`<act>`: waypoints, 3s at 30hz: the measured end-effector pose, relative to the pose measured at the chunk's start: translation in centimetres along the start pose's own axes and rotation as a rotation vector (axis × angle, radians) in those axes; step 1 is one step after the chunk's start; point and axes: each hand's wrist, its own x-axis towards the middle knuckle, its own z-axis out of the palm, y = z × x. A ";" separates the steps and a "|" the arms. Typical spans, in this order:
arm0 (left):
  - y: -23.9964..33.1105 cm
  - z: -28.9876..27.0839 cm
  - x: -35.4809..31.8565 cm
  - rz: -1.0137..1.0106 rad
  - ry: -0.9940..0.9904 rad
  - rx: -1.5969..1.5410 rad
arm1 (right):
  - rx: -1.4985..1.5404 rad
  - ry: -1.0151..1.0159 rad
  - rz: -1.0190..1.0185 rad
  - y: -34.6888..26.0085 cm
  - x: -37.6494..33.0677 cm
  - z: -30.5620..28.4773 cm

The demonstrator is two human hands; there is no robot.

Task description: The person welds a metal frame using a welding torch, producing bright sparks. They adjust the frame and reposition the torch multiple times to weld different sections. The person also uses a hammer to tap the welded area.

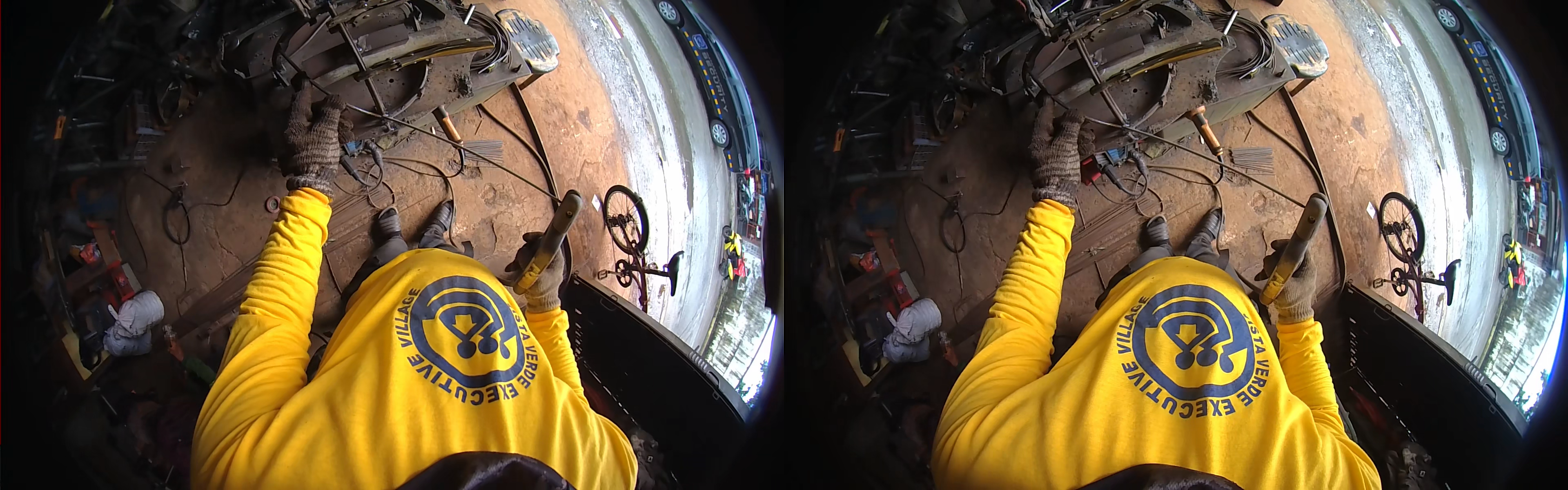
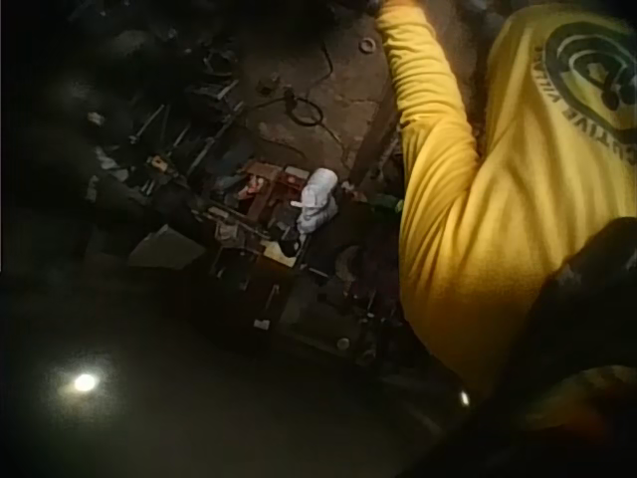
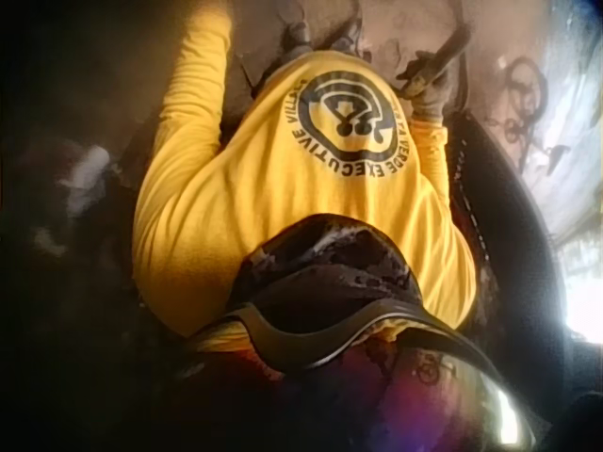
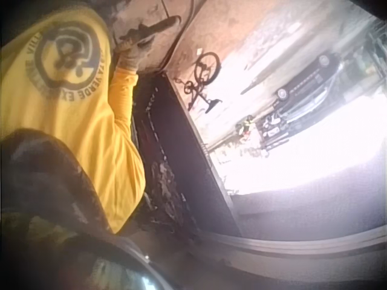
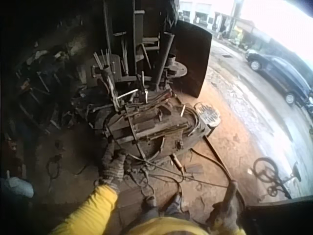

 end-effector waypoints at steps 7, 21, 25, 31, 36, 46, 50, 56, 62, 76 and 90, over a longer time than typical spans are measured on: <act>-0.3 -0.2 0.3 -0.009 -0.007 -0.011 | -0.026 0.046 0.044 -0.2 -0.1 0.2; -0.3 -0.1 0.5 -0.037 0.003 0.021 | 0.048 -0.001 -0.017 -0.3 -0.4 0.4; -1.4 -0.9 1.4 -0.008 -0.006 0.101 | -0.017 0.053 -0.002 -0.4 -0.4 0.6; -1.2 -0.5 1.2 0.136 0.023 0.251 | -0.072 0.112 0.023 -1.1 -0.6 1.2; -0.5 -0.1 0.7 -0.008 -0.005 0.063 | -0.053 0.063 -0.012 -0.9 -0.6 1.2; -0.8 0.0 0.7 -0.022 -0.009 0.033 | 0.026 0.026 0.285 -2.2 0.5 0.6; -2.1 -1.1 1.7 0.065 0.003 0.140 | -0.084 0.057 0.200 -2.9 0.1 1.7; -1.9 -0.9 1.4 0.061 -0.011 0.150 | -0.001 0.097 -0.128 0.0 -0.7 0.3; -0.8 -0.3 0.9 -0.002 -0.001 0.041 | 0.053 0.076 -0.079 -0.7 -1.0 0.3; -0.5 -0.1 0.7 -0.017 0.006 0.047 | -0.098 0.066 -0.046 -0.4 -0.9 0.4; -0.6 -0.1 0.7 -0.009 0.011 0.037 | -0.092 0.065 -0.053 -0.3 -0.6 0.6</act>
